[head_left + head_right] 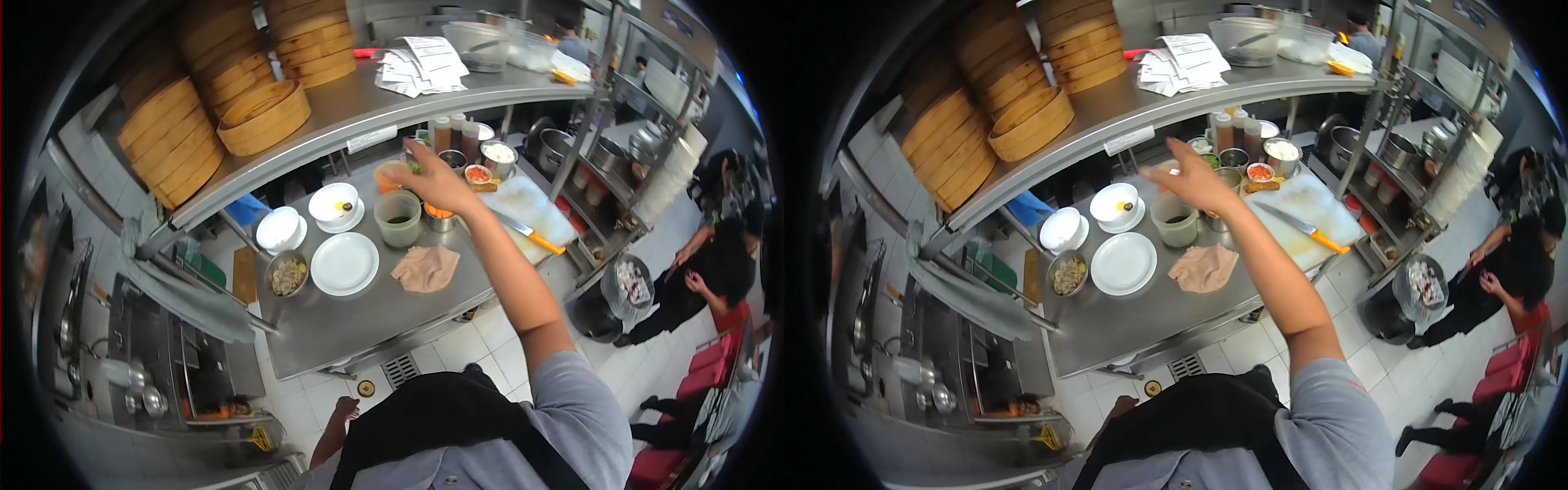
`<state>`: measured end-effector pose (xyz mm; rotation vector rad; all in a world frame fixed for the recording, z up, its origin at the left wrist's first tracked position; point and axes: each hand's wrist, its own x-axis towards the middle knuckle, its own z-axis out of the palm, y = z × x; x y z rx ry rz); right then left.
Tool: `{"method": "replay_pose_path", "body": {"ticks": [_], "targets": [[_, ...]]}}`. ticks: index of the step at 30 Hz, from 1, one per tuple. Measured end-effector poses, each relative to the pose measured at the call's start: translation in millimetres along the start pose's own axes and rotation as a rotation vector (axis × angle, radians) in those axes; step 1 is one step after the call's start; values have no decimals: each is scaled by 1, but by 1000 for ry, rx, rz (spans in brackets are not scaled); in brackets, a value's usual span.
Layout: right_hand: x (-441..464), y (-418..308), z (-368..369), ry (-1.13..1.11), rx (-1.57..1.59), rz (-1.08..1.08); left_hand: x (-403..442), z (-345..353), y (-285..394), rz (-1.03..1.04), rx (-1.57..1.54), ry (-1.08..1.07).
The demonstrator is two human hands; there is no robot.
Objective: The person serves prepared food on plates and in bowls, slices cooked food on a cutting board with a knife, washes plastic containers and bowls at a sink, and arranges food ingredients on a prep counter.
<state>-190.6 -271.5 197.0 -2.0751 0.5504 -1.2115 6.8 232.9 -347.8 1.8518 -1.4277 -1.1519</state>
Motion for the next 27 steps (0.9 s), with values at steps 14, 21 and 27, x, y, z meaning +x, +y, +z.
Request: {"method": "replay_pose_path", "body": {"ticks": [14,21,27], "targets": [[70,-129,-91,6,314,-295,24,18,4,-84,175,-88],[178,-130,-133,216,105,-199,40,8,-8,-7,212,-103],[171,-65,-129,-147,-220,6,46,0,-5,204,598,-153]]}}
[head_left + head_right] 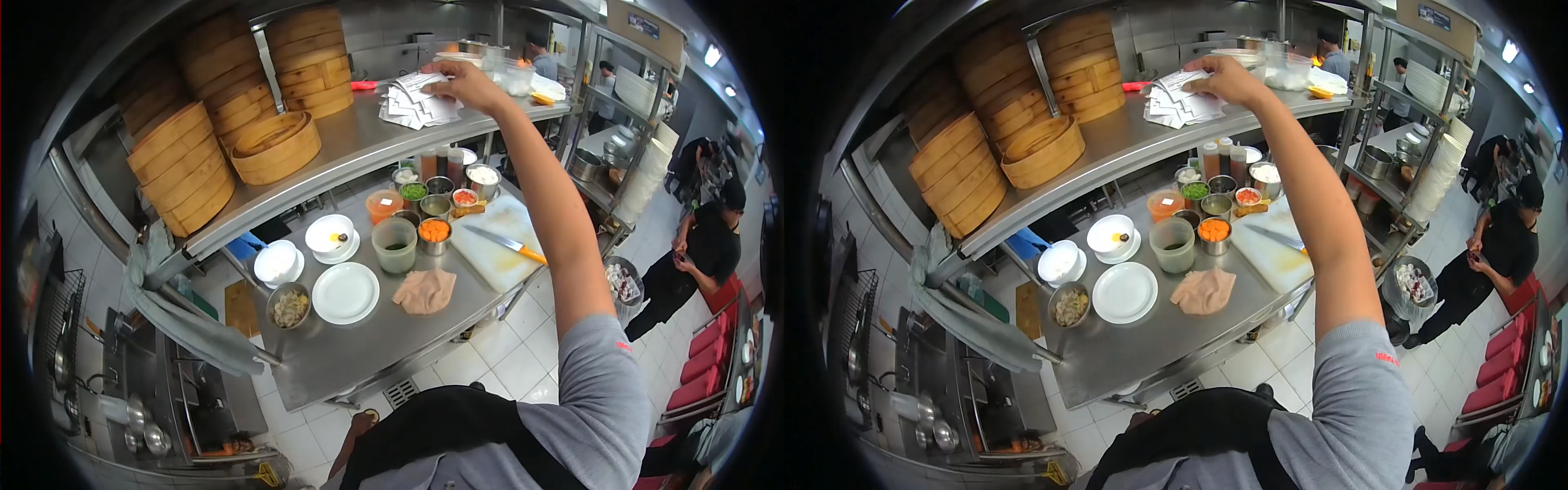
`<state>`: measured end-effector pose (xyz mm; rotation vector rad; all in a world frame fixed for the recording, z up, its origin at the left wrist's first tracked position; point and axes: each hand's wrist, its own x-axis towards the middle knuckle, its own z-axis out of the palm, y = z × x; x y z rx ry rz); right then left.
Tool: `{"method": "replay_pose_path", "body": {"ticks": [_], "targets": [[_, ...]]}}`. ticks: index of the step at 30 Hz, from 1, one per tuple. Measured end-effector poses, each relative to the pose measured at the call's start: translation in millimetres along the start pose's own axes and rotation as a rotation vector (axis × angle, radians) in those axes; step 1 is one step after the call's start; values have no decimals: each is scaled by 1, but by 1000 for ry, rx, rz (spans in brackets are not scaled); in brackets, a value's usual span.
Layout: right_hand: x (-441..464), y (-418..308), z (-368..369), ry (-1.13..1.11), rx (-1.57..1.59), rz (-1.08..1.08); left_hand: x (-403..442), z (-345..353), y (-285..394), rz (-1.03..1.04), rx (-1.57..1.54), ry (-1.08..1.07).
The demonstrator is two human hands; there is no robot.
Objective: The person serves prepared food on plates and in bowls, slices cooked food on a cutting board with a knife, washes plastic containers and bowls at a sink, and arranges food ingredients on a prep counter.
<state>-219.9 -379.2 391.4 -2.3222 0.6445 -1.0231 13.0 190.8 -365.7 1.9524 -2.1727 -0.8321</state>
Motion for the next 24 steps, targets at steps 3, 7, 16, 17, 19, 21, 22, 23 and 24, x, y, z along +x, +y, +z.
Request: {"method": "replay_pose_path", "body": {"ticks": [3,7,16,17,19,21,22,23,24], "targets": [[-38,1,10,186,-115,-62,2,-7,6,21,64,-50],[-123,0,27,514,-173,-203,8,-14,11,-155,-356,-119],[-281,100,-15,-82,-74,386,43,-203,125,-289,-1242,-92],[-291,132,-22,-191,-100,382,53,-245,145,-202,-1223,-25],[-295,156,-29,-294,-259,609,62,-336,195,6,-1184,130],[-304,226,-24,-234,-314,603,63,-427,254,190,-1037,310],[-309,270,-15,-207,-340,599,64,-459,277,293,-989,398],[-315,309,-6,-191,-398,564,68,-487,300,398,-937,485],[-326,354,9,-168,-461,535,72,-513,327,464,-902,547]]}}
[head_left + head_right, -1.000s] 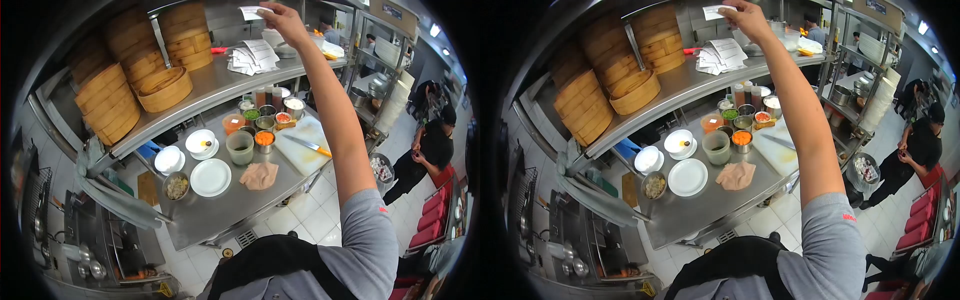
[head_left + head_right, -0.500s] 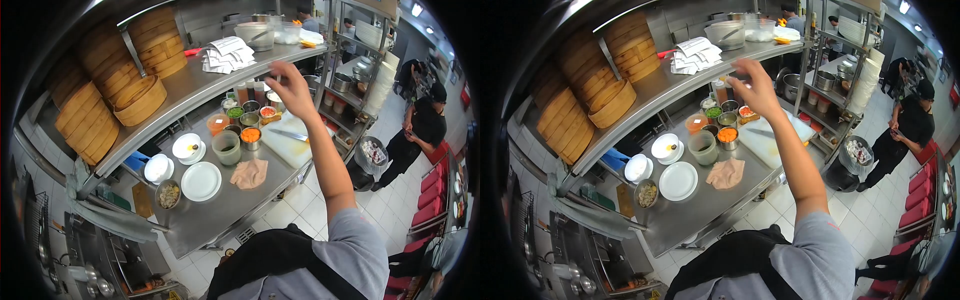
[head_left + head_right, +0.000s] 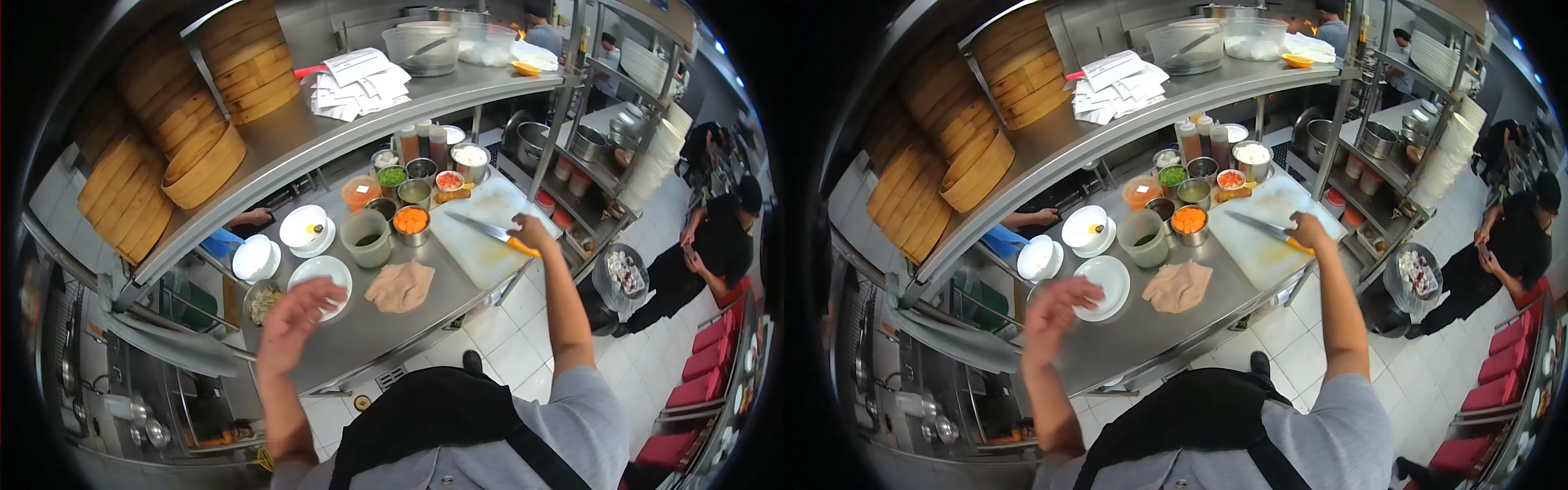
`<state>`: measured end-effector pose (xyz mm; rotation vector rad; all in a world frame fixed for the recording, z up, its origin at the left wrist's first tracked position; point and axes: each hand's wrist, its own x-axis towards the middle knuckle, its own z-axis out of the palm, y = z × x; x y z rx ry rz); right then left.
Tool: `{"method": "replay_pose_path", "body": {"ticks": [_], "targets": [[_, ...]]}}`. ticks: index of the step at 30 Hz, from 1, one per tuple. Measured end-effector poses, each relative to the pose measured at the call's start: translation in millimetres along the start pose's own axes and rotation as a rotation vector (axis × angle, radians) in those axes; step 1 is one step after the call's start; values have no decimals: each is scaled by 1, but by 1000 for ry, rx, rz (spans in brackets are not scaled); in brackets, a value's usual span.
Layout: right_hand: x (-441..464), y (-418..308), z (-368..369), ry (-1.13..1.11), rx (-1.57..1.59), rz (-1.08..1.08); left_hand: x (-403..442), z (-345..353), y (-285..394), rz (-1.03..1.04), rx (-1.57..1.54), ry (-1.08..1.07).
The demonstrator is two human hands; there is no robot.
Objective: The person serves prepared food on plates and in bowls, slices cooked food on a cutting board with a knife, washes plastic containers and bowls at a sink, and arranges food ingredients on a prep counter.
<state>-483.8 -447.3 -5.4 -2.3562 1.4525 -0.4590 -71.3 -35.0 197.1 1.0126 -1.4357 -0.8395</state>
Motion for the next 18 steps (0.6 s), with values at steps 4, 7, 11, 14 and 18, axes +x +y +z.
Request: {"method": "replay_pose_path", "body": {"ticks": [4,7,11,14,18], "targets": [[12,41,74,-117,-133,179,71,39,66,290,173,122],[5,43,83,2,-169,180,102,60,98,505,355,155],[-12,74,88,123,-66,157,120,94,128,738,552,65],[-11,100,88,102,105,-76,148,133,107,345,908,-198],[-19,85,52,-94,208,-99,208,158,-21,13,878,-272]]}}
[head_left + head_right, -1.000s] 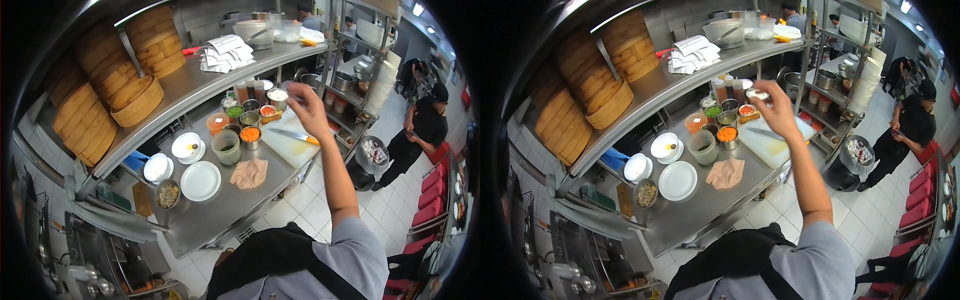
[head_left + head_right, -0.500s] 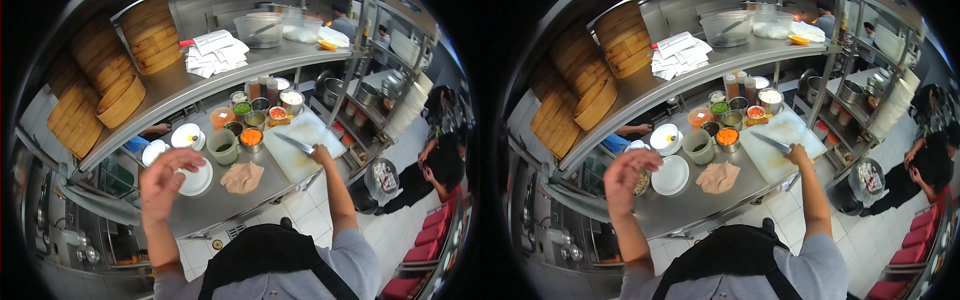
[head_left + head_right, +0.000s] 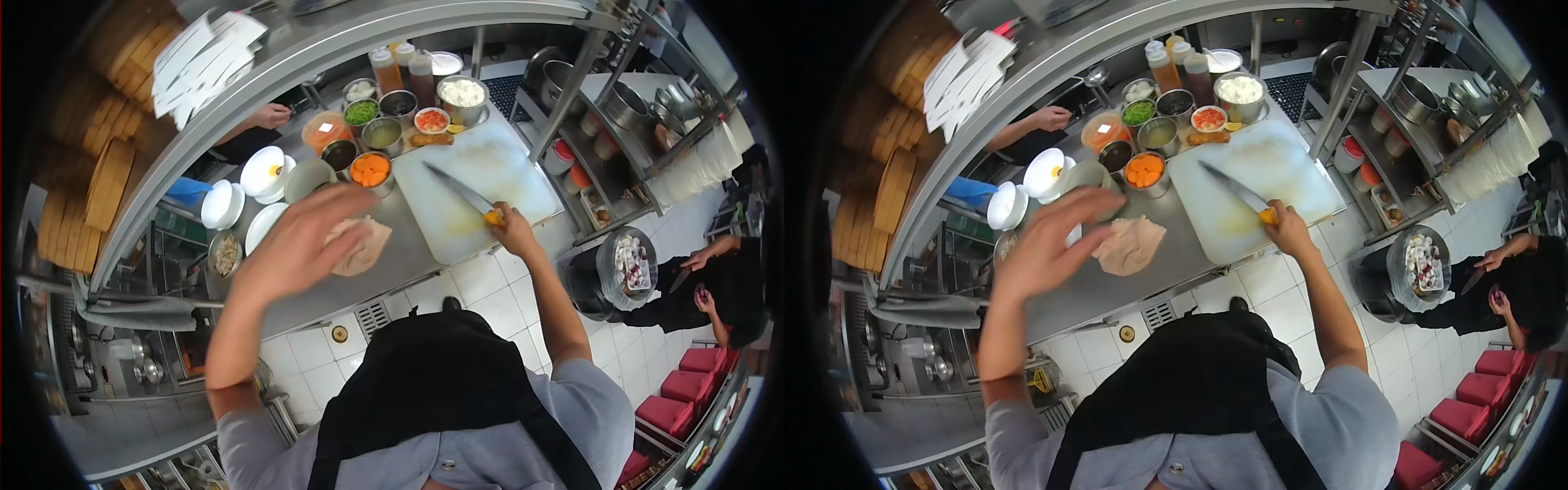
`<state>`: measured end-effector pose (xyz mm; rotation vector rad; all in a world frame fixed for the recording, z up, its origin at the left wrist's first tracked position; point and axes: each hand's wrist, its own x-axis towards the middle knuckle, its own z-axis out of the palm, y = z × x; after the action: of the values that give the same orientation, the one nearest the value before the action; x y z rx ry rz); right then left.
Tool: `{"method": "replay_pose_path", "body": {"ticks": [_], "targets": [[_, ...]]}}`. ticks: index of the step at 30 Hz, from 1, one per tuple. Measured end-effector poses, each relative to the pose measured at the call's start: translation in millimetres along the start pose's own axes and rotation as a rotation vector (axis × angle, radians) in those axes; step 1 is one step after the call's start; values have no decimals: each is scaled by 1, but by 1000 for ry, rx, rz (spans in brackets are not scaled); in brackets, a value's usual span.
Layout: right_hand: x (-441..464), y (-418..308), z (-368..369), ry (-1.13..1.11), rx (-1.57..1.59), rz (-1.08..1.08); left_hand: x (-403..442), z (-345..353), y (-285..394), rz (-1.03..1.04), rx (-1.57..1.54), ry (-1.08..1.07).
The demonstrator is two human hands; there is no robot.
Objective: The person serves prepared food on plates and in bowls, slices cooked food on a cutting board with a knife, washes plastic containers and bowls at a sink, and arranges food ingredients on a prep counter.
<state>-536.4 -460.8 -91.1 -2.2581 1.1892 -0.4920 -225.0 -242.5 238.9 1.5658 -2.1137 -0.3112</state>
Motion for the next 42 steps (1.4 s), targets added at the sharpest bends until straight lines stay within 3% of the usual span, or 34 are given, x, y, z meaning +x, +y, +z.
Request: {"method": "replay_pose_path", "body": {"ticks": [2,4,7,10,14,20,24,27,33,34,37,41,42], "targets": [[-9,-12,-15,-22,62,34,44,47,-57,-217,-305,-56],[-25,-18,-21,77,108,22,89,106,-110,-183,-224,56],[-62,-14,-14,283,174,67,149,200,-179,-49,153,69],[-94,9,-11,20,300,383,195,266,-219,57,377,85],[-120,-10,-35,86,507,480,242,322,-260,73,634,48],[-153,2,-36,70,407,498,269,329,-261,70,807,-129],[-153,6,-49,71,356,444,254,328,-262,196,794,-19],[-146,7,-48,163,172,326,229,313,-230,216,599,-87],[-140,1,-32,307,81,244,142,331,-154,396,340,5],[-142,8,-22,236,46,281,135,332,-151,300,230,-79],[-149,15,-5,139,-5,410,118,315,-135,155,141,122],[-153,-2,-10,246,-11,295,50,294,-155,-110,71,262],[-150,-5,-12,207,151,381,27,292,-165,-169,65,276]]}}
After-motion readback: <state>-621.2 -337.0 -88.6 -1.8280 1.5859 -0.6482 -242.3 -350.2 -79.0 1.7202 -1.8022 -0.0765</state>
